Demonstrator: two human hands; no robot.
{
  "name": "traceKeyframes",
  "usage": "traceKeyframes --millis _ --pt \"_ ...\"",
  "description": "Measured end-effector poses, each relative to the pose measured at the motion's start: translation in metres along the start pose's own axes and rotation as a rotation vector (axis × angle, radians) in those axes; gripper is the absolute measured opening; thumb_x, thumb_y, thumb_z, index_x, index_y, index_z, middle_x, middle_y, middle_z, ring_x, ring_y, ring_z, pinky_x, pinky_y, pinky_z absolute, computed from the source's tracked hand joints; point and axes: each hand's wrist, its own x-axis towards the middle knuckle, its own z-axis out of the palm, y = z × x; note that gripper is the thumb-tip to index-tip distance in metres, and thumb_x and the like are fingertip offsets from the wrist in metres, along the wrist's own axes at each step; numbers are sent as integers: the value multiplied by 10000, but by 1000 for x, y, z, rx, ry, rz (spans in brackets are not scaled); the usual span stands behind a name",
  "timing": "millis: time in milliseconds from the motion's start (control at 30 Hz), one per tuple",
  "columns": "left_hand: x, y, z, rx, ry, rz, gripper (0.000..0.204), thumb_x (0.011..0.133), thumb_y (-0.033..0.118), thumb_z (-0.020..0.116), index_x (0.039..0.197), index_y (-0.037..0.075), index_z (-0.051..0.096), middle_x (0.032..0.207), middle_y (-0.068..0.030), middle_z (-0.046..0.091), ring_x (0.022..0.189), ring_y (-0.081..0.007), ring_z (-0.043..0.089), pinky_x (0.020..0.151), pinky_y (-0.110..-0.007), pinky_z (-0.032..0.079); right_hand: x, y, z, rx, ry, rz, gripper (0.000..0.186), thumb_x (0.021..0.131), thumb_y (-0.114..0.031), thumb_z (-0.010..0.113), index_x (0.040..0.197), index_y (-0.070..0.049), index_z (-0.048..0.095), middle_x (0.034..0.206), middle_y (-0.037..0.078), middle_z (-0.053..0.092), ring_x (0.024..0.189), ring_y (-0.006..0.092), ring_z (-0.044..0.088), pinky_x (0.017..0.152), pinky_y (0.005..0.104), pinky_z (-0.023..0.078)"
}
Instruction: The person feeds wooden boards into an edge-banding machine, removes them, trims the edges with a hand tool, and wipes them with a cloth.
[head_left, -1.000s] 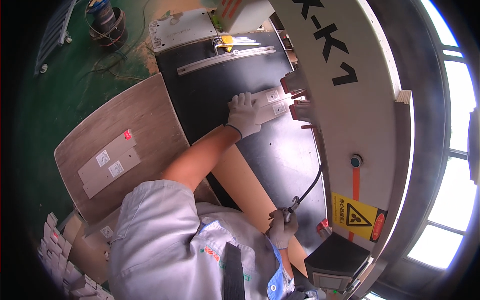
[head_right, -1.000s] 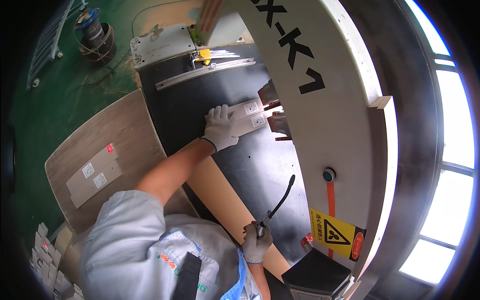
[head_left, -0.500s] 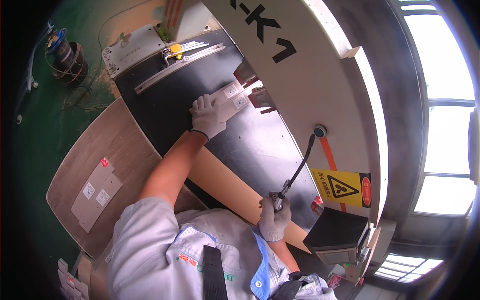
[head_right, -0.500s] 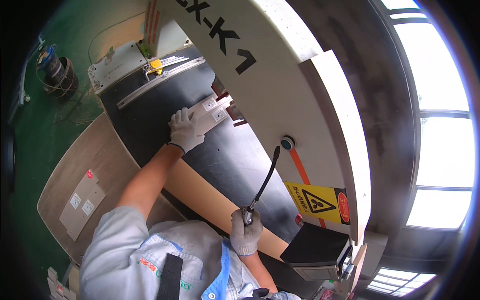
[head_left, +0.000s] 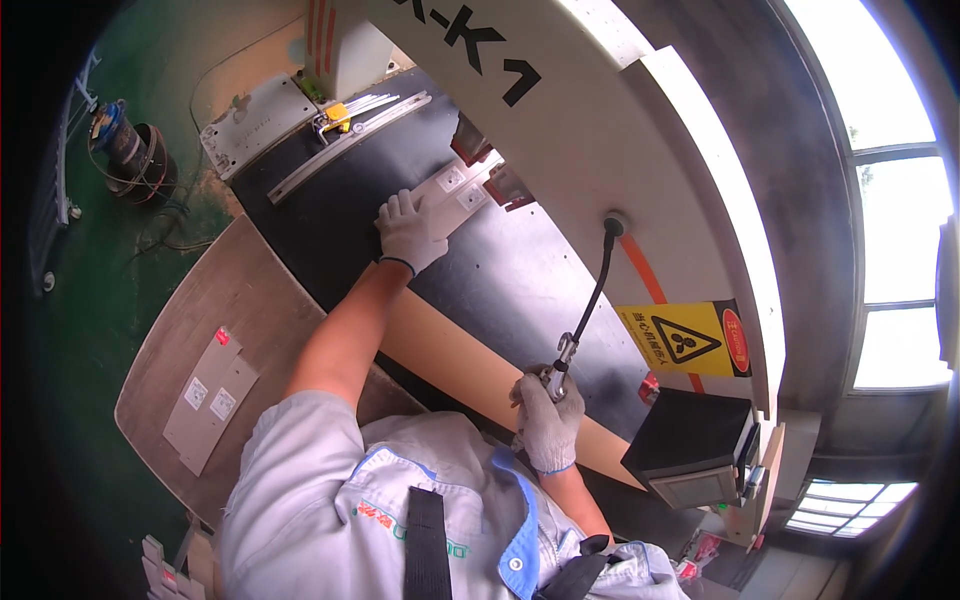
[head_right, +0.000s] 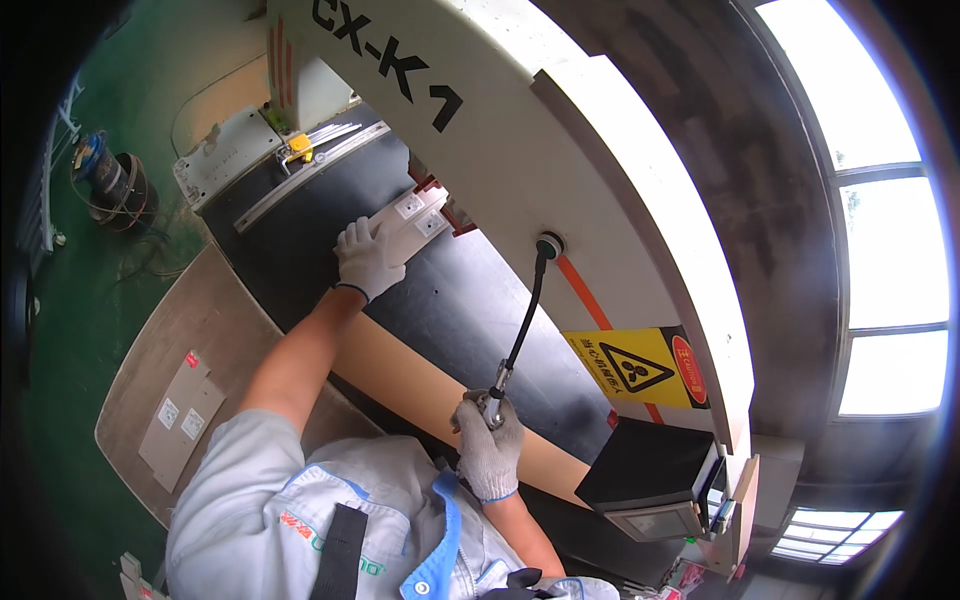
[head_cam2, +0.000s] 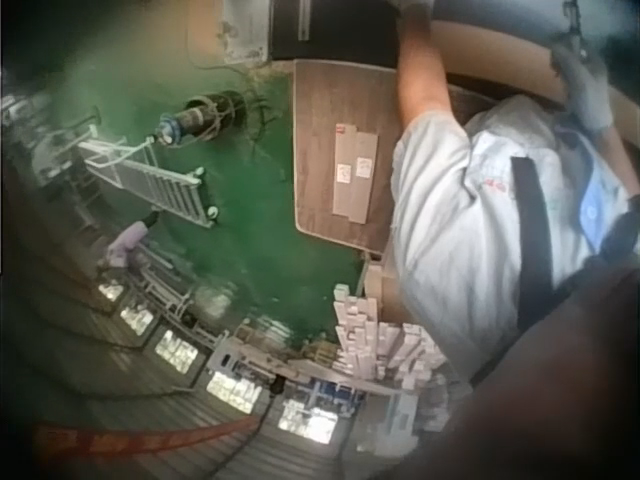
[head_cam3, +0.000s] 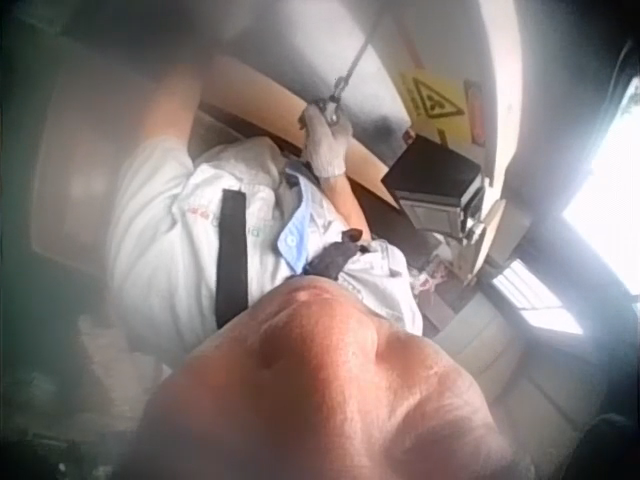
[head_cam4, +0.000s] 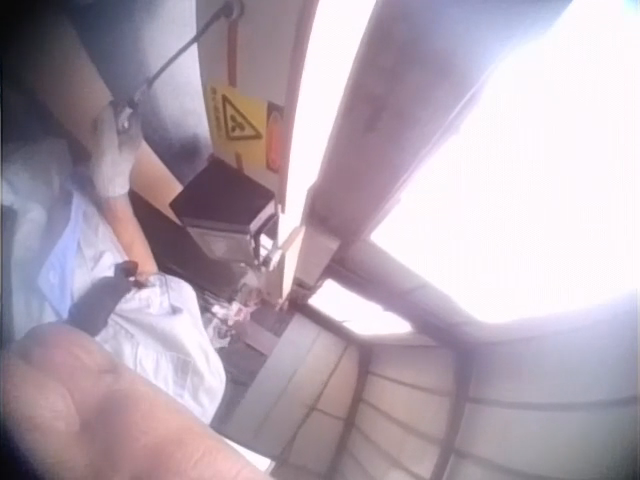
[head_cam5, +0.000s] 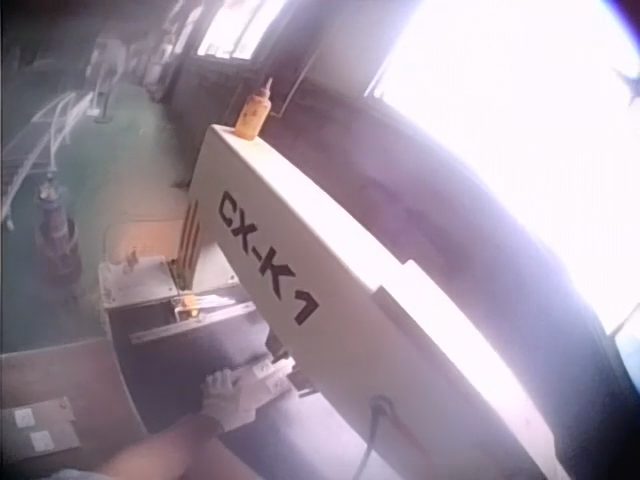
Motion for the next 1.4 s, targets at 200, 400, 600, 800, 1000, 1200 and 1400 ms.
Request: traceKeyframes --millis 200,400,600,800,1000,1200,1400 --pt "-2 0 -7 31 -8 7 712 714 438 839 1328 133 645 1314 -163 520 1234 -371 506 1100 -493 408 -9 22 -41 -119 10 -12 198 1022 -137 716 1136 21 679 879 41 686 794 112 644 732 287 532" --pt "-1 0 5 12 10 0 669 718 454 832 1284 132 681 1346 -169 512 1275 -386 488 1137 -508 405 -23 82 -86 -659 -298 -190 359 1012 -351 782 1023 5 744 896 203 739 836 364 727 815 490 565" --pt "-2 6 4 33 -50 -15 635 738 466 823 1277 156 695 1369 -162 508 1305 -394 480 1138 -517 411 -28 136 -114 -882 -534 -81 601 987 -601 732 1036 -4 781 971 256 773 988 451 752 897 531 573" --pt "-8 5 3 83 14 1 719 762 515 831 1357 138 688 1355 -156 515 1309 -374 479 1159 -508 403 -45 177 -165 -869 101 190 615 943 -548 755 1002 64 755 889 273 754 905 417 768 839 503 571" --pt "-57 24 -4 -82 21 -11 813 873 546 773 1476 18 635 1599 -315 519 1532 -500 423 1287 -629 284 -36 247 -232 -868 -131 132 578 923 -504 797 1051 59 762 1032 304 781 1038 461 766 916 520 576" --pt "-249 112 -60 -475 175 73 603 861 304 875 1381 58 694 1540 -238 562 1434 -473 520 1192 -566 463 -10 253 -227 -857 -470 -147 443 933 -396 802 881 37 720 772 169 731 750 302 732 736 466 569" --pt "-412 91 -70 -439 81 -37 591 835 293 865 1350 63 689 1520 -227 561 1427 -464 526 1217 -575 443 26 240 -199 -710 -568 -95 416 940 -377 797 863 23 712 723 131 704 671 254 695 669 441 556"
